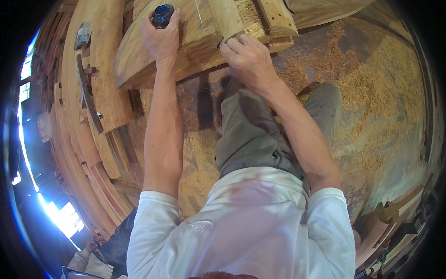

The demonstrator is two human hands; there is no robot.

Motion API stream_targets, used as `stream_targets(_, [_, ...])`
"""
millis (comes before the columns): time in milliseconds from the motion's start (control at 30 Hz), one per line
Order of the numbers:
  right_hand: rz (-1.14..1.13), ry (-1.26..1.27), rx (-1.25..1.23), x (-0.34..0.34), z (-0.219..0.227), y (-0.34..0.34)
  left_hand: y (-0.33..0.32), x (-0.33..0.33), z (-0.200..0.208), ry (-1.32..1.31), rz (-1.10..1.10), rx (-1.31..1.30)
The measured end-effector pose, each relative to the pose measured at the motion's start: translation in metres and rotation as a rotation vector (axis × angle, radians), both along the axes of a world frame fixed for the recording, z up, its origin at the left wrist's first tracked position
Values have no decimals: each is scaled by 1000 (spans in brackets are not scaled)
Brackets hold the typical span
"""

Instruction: The person applies a dark liquid finish to a curved wooden piece using a small brush. They repeatedly dip the brush into a small bottle and carefully coat the surface, including edges and recessed areas, in a woodworking shop.

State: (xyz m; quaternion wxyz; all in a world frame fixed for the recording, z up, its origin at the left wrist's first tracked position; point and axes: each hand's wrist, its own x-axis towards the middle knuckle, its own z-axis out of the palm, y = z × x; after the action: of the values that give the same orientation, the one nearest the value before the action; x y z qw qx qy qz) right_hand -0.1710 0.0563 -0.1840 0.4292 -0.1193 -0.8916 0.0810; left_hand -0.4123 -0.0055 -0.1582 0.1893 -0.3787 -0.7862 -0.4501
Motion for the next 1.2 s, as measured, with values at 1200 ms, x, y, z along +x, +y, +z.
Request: stream_targets(1200, [80, -85, -99, -6, -5, 0, 2, 2, 2, 162, 73, -66])
